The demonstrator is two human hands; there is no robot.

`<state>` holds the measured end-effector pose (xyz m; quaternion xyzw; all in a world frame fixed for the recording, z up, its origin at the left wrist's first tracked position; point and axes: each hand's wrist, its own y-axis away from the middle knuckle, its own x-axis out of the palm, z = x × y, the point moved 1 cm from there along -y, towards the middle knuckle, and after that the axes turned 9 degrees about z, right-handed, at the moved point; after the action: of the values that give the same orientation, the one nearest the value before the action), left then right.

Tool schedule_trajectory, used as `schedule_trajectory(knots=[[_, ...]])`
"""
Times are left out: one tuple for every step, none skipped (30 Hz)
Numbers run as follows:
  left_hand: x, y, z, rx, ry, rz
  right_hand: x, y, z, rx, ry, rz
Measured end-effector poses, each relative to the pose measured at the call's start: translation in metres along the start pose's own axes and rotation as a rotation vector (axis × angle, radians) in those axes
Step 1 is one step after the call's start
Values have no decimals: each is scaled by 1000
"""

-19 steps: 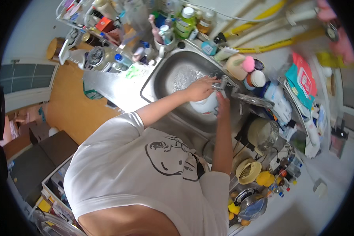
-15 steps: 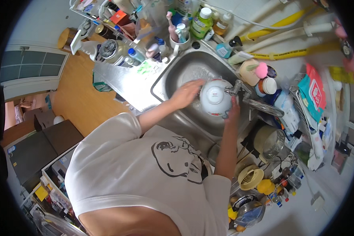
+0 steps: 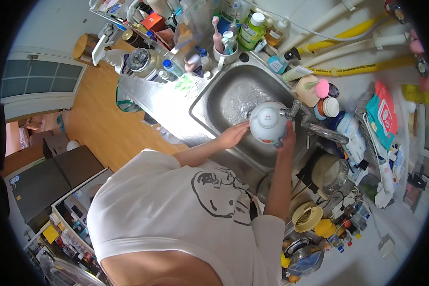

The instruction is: The person washes a white plate and a yellow perforated steamer basket in a kitchen sink using a sponge and running water. The person scrubs both sides of each item and rinses them under the tap.

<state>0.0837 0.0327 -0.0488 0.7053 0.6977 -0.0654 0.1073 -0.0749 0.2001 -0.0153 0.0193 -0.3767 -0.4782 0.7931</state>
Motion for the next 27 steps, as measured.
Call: schedule_trajectory(knots=[[6, -16, 2, -46, 57, -67, 5, 0, 7, -2, 15, -52], [7, -34, 12, -95, 116, -133, 14, 3, 13, -2, 29, -106], [6, -50, 20, -145, 172, -189, 18, 5, 15, -4, 36, -166], [1, -65, 19, -302, 436, -249, 15, 6, 16, -11, 18, -149], [-8, -80, 12, -462, 697, -308, 11, 4, 17, -17, -3, -131], [-15, -89, 6, -624, 956, -368, 9, 2, 16, -22, -24, -111], [-17, -96, -1, -608, 1110, -217, 12, 2, 15, -4, -67, -87], [-20, -101, -8, -587, 1260, -61, 15, 2, 13, 15, -109, -62], [-21, -105, -13, -561, 1405, 98, 18, 2, 9, 34, -151, -37], [-20, -107, -9, -493, 1455, 104, 21, 1, 8, 23, -165, -29], [-19, -109, -5, -491, 1429, 30, 23, 1, 6, 13, -179, -21], [-18, -111, -1, -489, 1403, -45, 26, 0, 4, 3, -192, -13], [-17, -114, 0, -490, 1375, -110, 22, -4, 1, -12, -49, -162], [-15, -116, -3, -463, 1259, -191, 11, -9, -4, -33, 94, -319], [-15, -115, -4, -433, 1143, -269, 2, -14, -10, -52, 236, -478], [-13, -116, -9, -399, 1027, -333, -17, -18, -21, -205, 714, -516], [-10, -116, -17, -403, 958, -420, -39, -21, -36, -349, 1198, -544], [-7, -116, -24, -407, 887, -510, -51, -23, -44, -474, 1686, -548], [-5, -114, -20, -421, 813, -624, 1, -16, -36, -280, 1088, -591], [-6, -114, -27, -414, 809, -644, 20, -6, -34, -205, 1078, -598], [-9, -115, -31, -408, 803, -672, 45, 4, -35, -306, 1029, -543], [-12, -117, -35, -400, 795, -700, 62, 12, -35, -408, 978, -486], [-13, -117, -34, -388, 724, -656, 67, 14, -34, -527, 1232, -414], [-14, -117, -33, -374, 654, -615, 71, 16, -32, -642, 1485, -331], [-14, -119, -29, -361, 581, -574, 76, 17, -32, -754, 1734, -235], [-14, -123, -26, -295, 462, -678, 90, 16, -23, -721, 1737, -173], [-15, -121, -22, -276, 400, -657, 104, 11, -12, -689, 1738, -107]])
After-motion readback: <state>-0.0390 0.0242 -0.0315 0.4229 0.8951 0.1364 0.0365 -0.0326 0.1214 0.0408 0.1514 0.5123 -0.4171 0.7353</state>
